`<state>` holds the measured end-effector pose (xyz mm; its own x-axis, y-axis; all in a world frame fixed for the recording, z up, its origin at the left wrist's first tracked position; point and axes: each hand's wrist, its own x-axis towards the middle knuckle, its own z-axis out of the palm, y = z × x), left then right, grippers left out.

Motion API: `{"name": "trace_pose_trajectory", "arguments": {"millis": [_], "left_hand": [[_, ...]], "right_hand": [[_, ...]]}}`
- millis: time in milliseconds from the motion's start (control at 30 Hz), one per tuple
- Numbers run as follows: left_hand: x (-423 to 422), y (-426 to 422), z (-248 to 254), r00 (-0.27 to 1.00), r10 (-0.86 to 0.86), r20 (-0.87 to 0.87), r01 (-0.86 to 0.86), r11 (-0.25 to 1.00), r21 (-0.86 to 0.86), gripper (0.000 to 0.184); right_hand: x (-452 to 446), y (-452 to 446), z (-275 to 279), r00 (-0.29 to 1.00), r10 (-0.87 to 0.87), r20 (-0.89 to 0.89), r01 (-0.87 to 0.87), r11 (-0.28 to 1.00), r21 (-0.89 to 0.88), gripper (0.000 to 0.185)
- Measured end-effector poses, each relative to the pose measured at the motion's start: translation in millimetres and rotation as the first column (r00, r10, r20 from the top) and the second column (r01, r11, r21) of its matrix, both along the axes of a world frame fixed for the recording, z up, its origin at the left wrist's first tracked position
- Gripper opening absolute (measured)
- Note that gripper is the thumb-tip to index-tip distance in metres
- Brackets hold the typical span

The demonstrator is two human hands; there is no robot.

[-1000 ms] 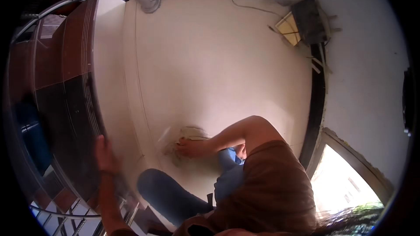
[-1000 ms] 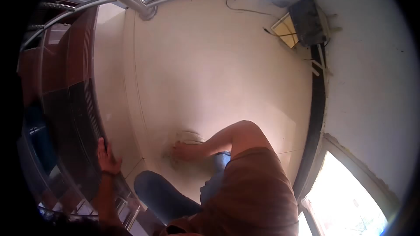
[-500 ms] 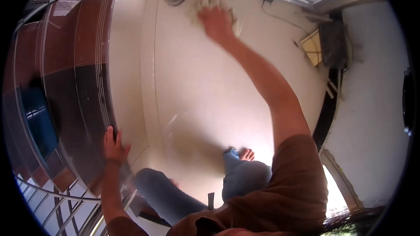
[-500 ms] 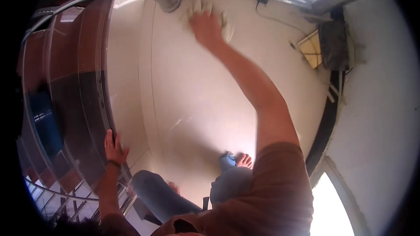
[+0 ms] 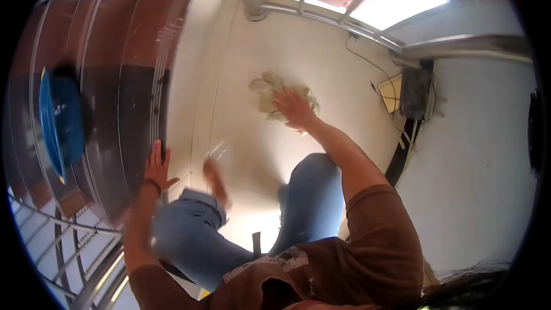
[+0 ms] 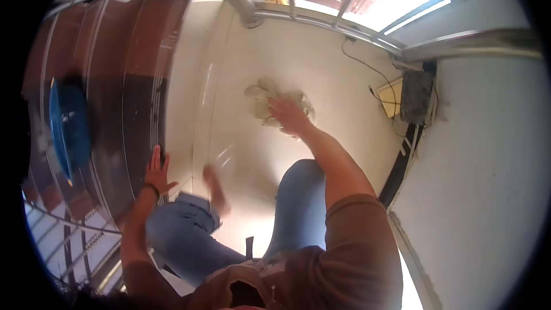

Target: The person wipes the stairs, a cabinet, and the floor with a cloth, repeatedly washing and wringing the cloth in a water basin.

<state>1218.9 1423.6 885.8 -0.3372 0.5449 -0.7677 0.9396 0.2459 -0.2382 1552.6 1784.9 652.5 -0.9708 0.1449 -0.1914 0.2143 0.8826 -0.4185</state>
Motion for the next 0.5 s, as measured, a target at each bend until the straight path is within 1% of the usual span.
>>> {"name": "trace_pose_trajectory", "arguments": {"millis": [33,67,100,133,167,200,233,267,300,333,367,400,433,467,500], "left_hand": [[-0.6,-0.3,6.4,1.000,0.004,0.027,-0.003,0.999,-0.041,0.113],[-6.2,4.3,10.0,0.999,0.001,0.047,0.003,0.997,-0.073,0.113],[-8.2,12.4,15.9,0.998,-0.005,0.062,0.011,0.995,-0.101,0.113],[-5.2,18.8,22.4,0.997,0.001,0.073,0.007,0.994,-0.111,0.109],[-6.3,18.8,20.4,0.998,0.005,0.059,-0.002,0.999,-0.054,0.107],[-6.2,14.6,16.8,0.999,0.009,0.049,-0.009,1.000,0.003,0.105],[-8.4,14.3,9.6,0.999,0.008,0.035,-0.010,0.998,0.067,0.103],[-13.0,15.9,1.2,0.998,0.039,0.045,-0.050,0.955,0.294,0.090],[-17.1,39.9,1.9,0.992,0.105,0.075,-0.129,0.846,0.518,0.086],[-14.9,64.3,0.5,0.977,0.170,0.132,-0.213,0.676,0.706,0.082],[-7.9,93.2,-0.5,0.951,0.226,0.211,-0.295,0.455,0.841,0.078],[-3.4,124.6,-10.0,0.948,0.246,0.202,-0.262,0.242,0.934,0.064],[2.6,145.5,-29.5,0.944,0.213,0.254,-0.287,0.143,0.947,0.061],[9.2,164.3,-48.1,0.937,0.175,0.302,-0.314,0.041,0.949,0.058],[14.3,178.0,-62.2,0.930,0.132,0.344,-0.341,-0.048,0.939,0.055]], "right_hand": [[1.8,11.7,-2.7,0.999,0.051,-0.017,-0.051,0.998,-0.034,0.076],[-0.4,27.0,-0.1,0.997,0.052,-0.059,-0.056,0.996,-0.067,0.075],[-3.1,40.7,-2.4,0.998,0.029,-0.059,-0.031,0.999,-0.025,0.075],[-4.4,49.0,-6.9,0.998,0.000,-0.055,0.001,1.000,0.009,0.074],[-9.1,55.8,-11.8,0.998,-0.036,-0.051,0.038,0.998,0.044,0.073],[-14.6,61.9,-0.7,0.990,-0.135,-0.037,0.137,0.989,0.053,0.064],[-25.1,71.9,9.5,0.980,-0.198,-0.028,0.199,0.980,0.017,0.061],[-34.8,74.9,19.2,0.962,-0.272,-0.011,0.271,0.962,-0.025,0.057],[-42.5,71.1,21.3,0.937,-0.349,0.016,0.350,0.934,-0.069,0.054],[-53.3,61.3,17.6,0.922,-0.385,0.046,0.386,0.923,-0.015,0.058],[-67.1,46.5,14.5,0.907,-0.414,0.079,0.411,0.910,0.044,0.062],[-79.1,27.4,14.1,0.927,-0.374,-0.025,0.374,0.927,-0.010,0.063],[-93.2,6.3,12.6,0.935,-0.331,-0.129,0.326,0.943,-0.059,0.064],[-109.1,-16.9,-15.0,0.923,-0.159,-0.352,0.131,0.986,-0.101,0.055],[-132.0,-38.5,-21.6,0.872,0.032,-0.489,0.013,0.996,0.088,0.042]]}}
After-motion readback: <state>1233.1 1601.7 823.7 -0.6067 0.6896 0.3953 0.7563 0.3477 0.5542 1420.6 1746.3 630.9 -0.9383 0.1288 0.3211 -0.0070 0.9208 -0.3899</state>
